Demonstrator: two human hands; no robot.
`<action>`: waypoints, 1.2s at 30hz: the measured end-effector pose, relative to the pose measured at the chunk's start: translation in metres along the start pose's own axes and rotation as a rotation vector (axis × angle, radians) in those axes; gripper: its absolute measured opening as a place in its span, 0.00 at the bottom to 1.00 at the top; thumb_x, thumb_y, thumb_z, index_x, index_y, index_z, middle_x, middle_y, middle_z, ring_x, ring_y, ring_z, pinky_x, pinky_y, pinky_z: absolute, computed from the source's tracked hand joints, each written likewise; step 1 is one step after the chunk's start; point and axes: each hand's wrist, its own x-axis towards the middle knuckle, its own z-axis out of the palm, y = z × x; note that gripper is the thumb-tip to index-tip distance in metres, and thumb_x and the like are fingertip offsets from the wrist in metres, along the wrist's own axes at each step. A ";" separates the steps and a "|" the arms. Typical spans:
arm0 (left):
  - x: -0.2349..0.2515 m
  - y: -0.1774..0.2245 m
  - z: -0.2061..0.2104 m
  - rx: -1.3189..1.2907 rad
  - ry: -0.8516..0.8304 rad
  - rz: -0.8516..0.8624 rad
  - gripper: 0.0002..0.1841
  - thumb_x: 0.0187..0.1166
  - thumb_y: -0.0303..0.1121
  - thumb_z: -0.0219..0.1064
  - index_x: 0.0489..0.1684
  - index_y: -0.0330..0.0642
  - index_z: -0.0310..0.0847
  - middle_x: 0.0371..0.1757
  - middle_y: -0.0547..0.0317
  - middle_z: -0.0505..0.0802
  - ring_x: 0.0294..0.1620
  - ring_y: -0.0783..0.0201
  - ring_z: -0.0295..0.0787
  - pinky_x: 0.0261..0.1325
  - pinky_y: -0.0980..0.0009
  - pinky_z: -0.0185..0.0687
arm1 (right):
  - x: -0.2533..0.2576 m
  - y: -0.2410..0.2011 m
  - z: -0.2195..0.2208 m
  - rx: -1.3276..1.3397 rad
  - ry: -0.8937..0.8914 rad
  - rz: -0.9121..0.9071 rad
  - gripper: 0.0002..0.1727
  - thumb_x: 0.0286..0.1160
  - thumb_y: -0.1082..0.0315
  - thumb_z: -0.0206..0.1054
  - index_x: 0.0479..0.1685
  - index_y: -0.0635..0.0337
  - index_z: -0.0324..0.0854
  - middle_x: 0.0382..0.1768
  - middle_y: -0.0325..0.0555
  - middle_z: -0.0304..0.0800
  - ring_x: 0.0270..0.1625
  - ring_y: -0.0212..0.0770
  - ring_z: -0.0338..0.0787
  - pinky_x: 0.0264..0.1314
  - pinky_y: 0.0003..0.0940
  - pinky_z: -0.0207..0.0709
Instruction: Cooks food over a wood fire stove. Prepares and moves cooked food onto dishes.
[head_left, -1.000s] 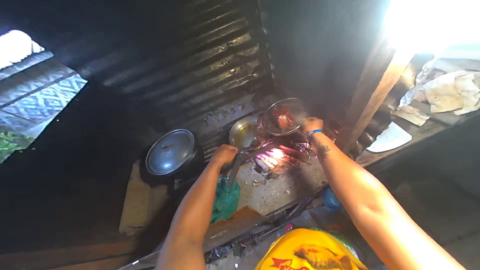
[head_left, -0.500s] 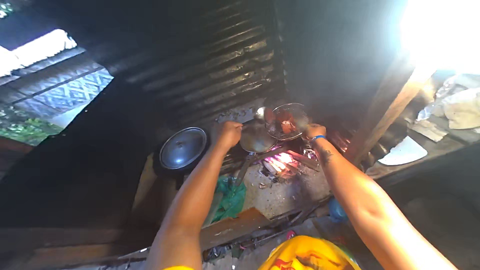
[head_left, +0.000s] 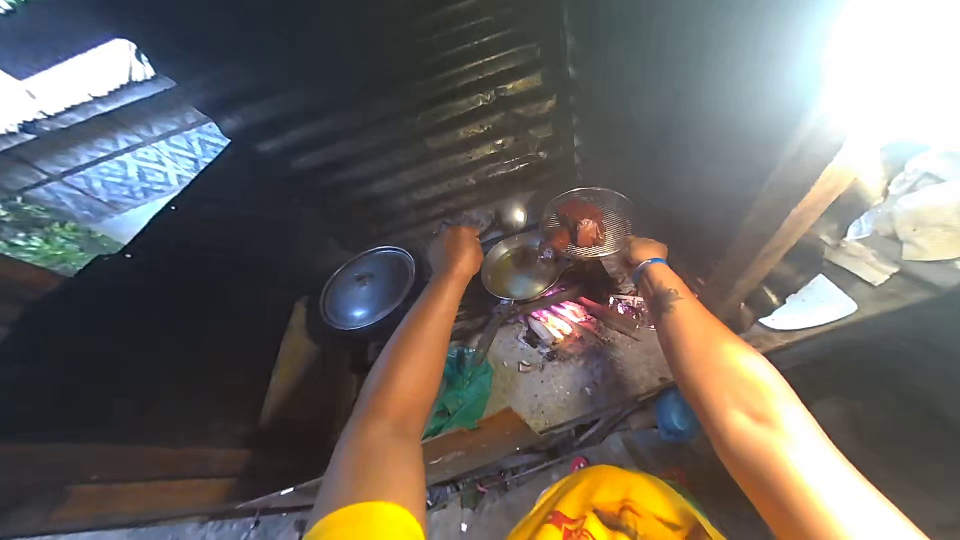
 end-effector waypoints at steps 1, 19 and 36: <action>0.000 0.000 0.012 0.009 -0.045 -0.019 0.18 0.86 0.38 0.58 0.67 0.53 0.89 0.64 0.43 0.92 0.65 0.36 0.89 0.59 0.28 0.81 | 0.000 -0.001 -0.003 0.019 0.003 0.013 0.20 0.85 0.56 0.62 0.58 0.61 0.90 0.67 0.60 0.88 0.74 0.59 0.82 0.77 0.63 0.71; 0.013 0.022 0.079 0.024 -0.250 0.017 0.15 0.80 0.45 0.63 0.47 0.48 0.92 0.53 0.42 0.95 0.58 0.37 0.91 0.50 0.27 0.82 | 0.017 0.021 -0.023 0.272 0.079 0.093 0.20 0.87 0.54 0.60 0.57 0.59 0.90 0.59 0.55 0.91 0.63 0.53 0.90 0.68 0.57 0.80; 0.002 -0.014 0.109 -0.370 -0.364 0.006 0.16 0.89 0.40 0.58 0.63 0.52 0.91 0.51 0.48 0.95 0.49 0.51 0.91 0.57 0.44 0.84 | 0.019 0.028 -0.009 0.402 0.068 0.112 0.19 0.85 0.56 0.63 0.62 0.59 0.87 0.57 0.56 0.92 0.59 0.52 0.92 0.65 0.54 0.84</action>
